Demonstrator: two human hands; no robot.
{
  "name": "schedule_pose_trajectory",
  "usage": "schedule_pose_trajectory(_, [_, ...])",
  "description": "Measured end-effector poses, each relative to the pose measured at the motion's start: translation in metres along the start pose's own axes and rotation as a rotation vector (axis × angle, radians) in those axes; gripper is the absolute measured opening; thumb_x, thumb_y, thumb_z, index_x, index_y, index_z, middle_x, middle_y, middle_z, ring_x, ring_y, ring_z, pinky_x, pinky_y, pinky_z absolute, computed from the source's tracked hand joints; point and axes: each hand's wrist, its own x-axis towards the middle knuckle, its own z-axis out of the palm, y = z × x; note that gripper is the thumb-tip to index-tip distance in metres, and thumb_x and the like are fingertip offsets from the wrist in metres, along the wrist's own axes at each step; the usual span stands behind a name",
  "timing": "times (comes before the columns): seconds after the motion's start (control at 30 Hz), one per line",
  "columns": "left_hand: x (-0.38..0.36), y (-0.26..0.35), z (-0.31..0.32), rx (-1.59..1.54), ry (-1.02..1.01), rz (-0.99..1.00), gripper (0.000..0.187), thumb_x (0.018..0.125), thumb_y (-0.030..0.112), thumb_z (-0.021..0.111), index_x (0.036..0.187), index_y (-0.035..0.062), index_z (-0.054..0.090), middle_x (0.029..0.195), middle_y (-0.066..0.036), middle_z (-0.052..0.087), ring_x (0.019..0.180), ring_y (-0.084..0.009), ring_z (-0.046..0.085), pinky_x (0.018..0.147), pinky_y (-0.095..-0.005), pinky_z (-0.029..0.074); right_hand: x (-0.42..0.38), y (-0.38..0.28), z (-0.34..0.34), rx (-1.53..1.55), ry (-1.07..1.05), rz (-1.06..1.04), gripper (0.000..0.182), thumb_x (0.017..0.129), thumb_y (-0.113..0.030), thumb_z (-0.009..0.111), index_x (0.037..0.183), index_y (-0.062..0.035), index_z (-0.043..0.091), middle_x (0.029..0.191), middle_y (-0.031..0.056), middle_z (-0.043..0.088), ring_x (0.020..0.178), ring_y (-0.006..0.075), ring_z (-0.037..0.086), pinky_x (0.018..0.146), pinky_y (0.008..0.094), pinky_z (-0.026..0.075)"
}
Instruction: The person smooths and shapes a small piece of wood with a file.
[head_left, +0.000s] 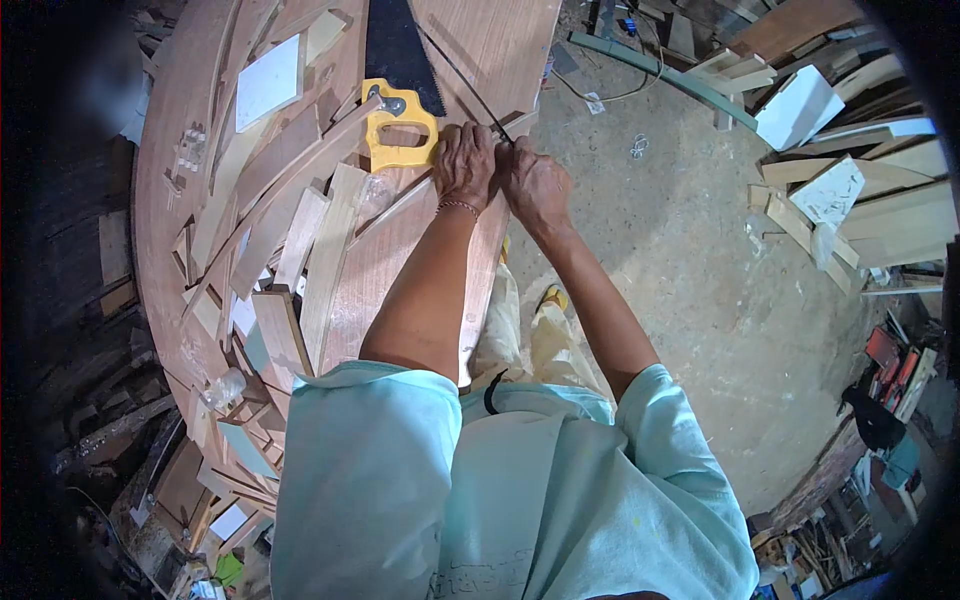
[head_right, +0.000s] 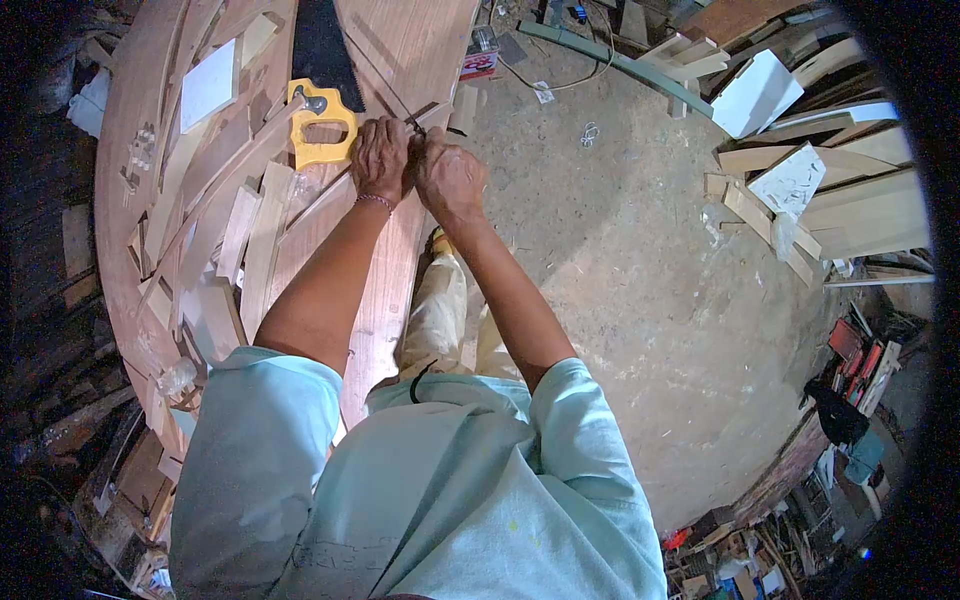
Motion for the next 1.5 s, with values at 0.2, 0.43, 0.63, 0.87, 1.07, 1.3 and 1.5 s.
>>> schedule_pose_trajectory(0.2, [-0.001,0.003,-0.004,0.013,-0.022,-0.008,0.022,0.068,0.023,0.054,0.078,0.0059,0.043,0.08,-0.011,0.047,0.082,-0.0276,0.045,0.071,-0.0376,0.036,-0.018,0.0,-0.001,0.023,-0.007,0.044,0.019,0.078,-0.022,0.043,0.076,-0.0045,0.049,0.061,0.019,0.056,0.059,0.0321,0.058,0.052,0.0404,0.045])
schedule_pose_trajectory(0.43, [-0.002,0.003,-0.004,0.005,-0.114,-0.051,0.017,0.071,0.02,0.047,0.083,0.008,0.045,0.085,-0.009,0.048,0.088,-0.0263,0.043,0.074,-0.0368,0.034,-0.033,0.0,-0.004,-0.013,-0.009,0.048,0.016,0.079,-0.019,0.042,0.076,-0.0051,0.049,0.06,0.0189,0.056,0.055,0.0317,0.057,0.048,0.0393,0.045])
schedule_pose_trajectory(0.63, [-0.002,0.003,-0.005,-0.04,-0.134,-0.028,0.015,0.072,0.017,0.044,0.083,0.006,0.046,0.086,-0.011,0.047,0.091,-0.0289,0.042,0.079,-0.039,0.031,-0.036,-0.006,-0.009,0.024,-0.023,0.102,0.02,0.081,-0.021,0.041,0.077,-0.003,0.049,0.059,0.0211,0.054,0.057,0.0354,0.056,0.049,0.0424,0.044])
schedule_pose_trajectory(0.87, [-0.004,-0.001,0.003,-0.01,-0.036,-0.019,0.013,0.074,0.016,0.041,0.08,0.0071,0.047,0.081,-0.008,0.05,0.087,-0.0245,0.046,0.074,-0.0366,0.035,-0.025,-0.002,-0.007,-0.009,-0.082,0.111,0.023,0.081,-0.024,0.042,0.077,-0.0026,0.048,0.061,0.0233,0.054,0.062,0.0373,0.056,0.052,0.0441,0.043])
schedule_pose_trajectory(1.07, [0.0,-0.002,0.004,0.021,-0.017,-0.005,0.012,0.073,0.017,0.047,0.079,0.0072,0.045,0.081,-0.009,0.049,0.081,-0.0257,0.046,0.071,-0.0362,0.036,-0.018,0.001,0.003,-0.037,-0.081,0.112,0.02,0.079,-0.019,0.039,0.079,-0.0016,0.048,0.063,0.0223,0.056,0.061,0.0362,0.057,0.054,0.0425,0.045])
schedule_pose_trajectory(1.3, [0.002,0.002,-0.003,-0.009,-0.006,-0.018,0.012,0.072,0.016,0.049,0.078,0.0064,0.044,0.079,-0.011,0.049,0.079,-0.0269,0.047,0.07,-0.0372,0.037,-0.022,0.005,-0.011,0.09,0.012,0.012,0.021,0.078,-0.024,0.043,0.078,-0.0033,0.047,0.061,0.0198,0.056,0.059,0.0356,0.056,0.051,0.0422,0.043])
schedule_pose_trajectory(1.5, [0.003,0.001,0.0,-0.009,0.055,-0.019,0.01,0.071,0.014,0.048,0.077,0.0065,0.045,0.079,-0.011,0.049,0.079,-0.0272,0.047,0.069,-0.0375,0.037,-0.013,0.004,-0.005,0.044,0.077,0.055,0.026,0.078,-0.03,0.045,0.073,-0.0039,0.047,0.062,0.0185,0.056,0.059,0.0355,0.056,0.05,0.0415,0.043])
